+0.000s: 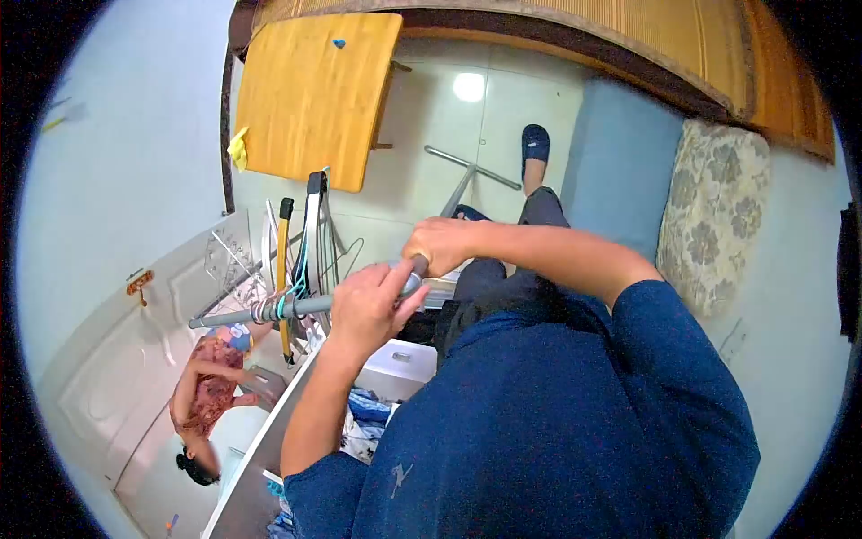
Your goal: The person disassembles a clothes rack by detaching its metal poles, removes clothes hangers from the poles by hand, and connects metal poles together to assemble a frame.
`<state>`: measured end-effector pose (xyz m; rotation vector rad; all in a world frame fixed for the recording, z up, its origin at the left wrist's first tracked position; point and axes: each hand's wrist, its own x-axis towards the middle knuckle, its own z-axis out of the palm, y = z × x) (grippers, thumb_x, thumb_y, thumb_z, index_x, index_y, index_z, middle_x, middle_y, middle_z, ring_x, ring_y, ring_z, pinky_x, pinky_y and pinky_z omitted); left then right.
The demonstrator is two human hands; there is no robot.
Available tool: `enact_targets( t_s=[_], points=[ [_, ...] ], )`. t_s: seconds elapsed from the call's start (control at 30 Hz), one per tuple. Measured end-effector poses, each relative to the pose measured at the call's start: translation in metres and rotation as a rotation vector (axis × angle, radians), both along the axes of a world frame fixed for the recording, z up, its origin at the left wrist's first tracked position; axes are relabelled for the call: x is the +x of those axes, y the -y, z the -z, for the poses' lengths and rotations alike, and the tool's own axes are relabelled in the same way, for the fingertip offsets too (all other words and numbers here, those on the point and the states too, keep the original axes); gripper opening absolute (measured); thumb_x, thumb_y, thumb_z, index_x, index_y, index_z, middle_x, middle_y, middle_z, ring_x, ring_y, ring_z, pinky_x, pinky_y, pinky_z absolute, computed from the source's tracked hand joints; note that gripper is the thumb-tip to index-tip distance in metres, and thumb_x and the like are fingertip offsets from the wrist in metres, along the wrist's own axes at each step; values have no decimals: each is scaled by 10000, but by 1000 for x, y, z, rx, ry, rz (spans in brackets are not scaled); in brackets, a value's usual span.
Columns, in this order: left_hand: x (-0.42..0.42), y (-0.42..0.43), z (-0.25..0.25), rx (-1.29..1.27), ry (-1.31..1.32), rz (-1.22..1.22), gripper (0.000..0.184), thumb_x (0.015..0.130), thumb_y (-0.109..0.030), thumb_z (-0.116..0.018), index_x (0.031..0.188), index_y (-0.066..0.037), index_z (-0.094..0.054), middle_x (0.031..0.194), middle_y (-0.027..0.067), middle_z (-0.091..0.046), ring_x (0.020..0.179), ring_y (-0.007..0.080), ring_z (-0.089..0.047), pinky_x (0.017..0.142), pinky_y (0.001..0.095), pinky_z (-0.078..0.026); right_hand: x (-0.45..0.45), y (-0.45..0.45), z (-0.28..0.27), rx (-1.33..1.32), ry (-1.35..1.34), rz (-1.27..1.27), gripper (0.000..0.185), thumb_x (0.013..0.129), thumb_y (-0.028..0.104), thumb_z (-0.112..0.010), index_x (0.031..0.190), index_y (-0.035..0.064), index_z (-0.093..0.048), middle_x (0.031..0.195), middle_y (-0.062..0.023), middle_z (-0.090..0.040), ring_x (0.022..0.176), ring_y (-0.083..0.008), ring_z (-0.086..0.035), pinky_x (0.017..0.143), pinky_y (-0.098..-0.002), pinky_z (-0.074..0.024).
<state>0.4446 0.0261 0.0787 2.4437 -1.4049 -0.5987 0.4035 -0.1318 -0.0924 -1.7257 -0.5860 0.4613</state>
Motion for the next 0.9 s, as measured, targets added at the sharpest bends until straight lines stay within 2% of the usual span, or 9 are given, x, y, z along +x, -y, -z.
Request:
enact_targets(
  t_s=[0.07, 0.13, 0.2, 0.33, 0.43, 0.6, 0.73, 0.8, 0.9],
  points=[
    [-5, -10, 8, -67, 32, -35, 336, 834, -256, -811, 1103, -105, -678, 694, 85, -578, 612, 289, -613, 551, 426, -477, -15, -16, 13, -53, -18, 69, 215, 695, 235, -754, 793, 65, -667, 781, -181, -686, 786, -420, -661, 692, -512, -510],
    [-6, -9, 5, -24, 37, -26, 330, 831, -252, -810, 1084, -91, -673, 706, 92, -597, 620, 294, -622, 556, 425, -484, -32, -31, 20, 94, 163, 624, 246, 701, 267, -769, 730, 86, -604, 724, -146, -640, 752, -392, -648, 680, -488, -495],
    [-12, -7, 6, -22, 54, -28, 340, 826, -246, -811, 1082, -74, -670, 737, 100, -624, 637, 298, -635, 561, 419, -491, -44, -45, 25, 152, 129, 770, 276, 714, 295, -772, 699, 112, -567, 697, -115, -604, 727, -369, -635, 672, -470, -482],
    [-11, 0, 13, 61, 107, -33, 307, 833, -252, -815, 1032, -63, -676, 670, 91, -609, 580, 304, -627, 536, 422, -489, -24, -39, 34, 112, 190, 603, 251, 719, 319, -761, 700, 115, -616, 690, -125, -635, 717, -376, -647, 665, -494, -494],
    [-7, 6, 11, 109, 161, -16, 296, 827, -270, -834, 976, -73, -670, 649, 87, -608, 559, 286, -629, 511, 404, -488, 4, -15, 25, -55, 48, 79, 199, 697, 294, -742, 785, 116, -725, 730, -159, -691, 754, -409, -679, 666, -526, -523],
    [2, 12, 20, 60, 209, -17, 343, 807, -259, -859, 1020, -72, -666, 651, 84, -618, 548, 265, -631, 491, 381, -490, 31, 9, 17, -32, 38, -101, 191, 674, 264, -737, 783, 108, -720, 752, -176, -697, 763, -411, -682, 665, -530, -524],
    [8, 11, 19, 16, 209, 6, 307, 810, -237, -845, 993, -59, -675, 609, 64, -570, 511, 247, -597, 476, 370, -479, 5, -17, 34, 46, 105, 264, 225, 709, 293, -754, 740, 100, -642, 710, -154, -664, 743, -378, -674, 646, -511, -498],
    [9, 7, 22, -4, 210, -12, 299, 801, -225, -847, 991, -64, -680, 597, 58, -564, 489, 242, -580, 464, 374, -470, -6, -29, 34, 198, 256, 804, 234, 716, 286, -768, 698, 127, -598, 669, -112, -616, 706, -351, -645, 636, -473, -464],
    [7, 10, 21, 29, 250, 35, 290, 787, -250, -857, 934, -66, -688, 581, 49, -541, 474, 227, -569, 450, 372, -462, -5, -40, 49, 140, 247, 786, 280, 729, 310, -800, 663, 149, -580, 656, -84, -591, 674, -334, -616, 640, -448, -440]
  ],
)
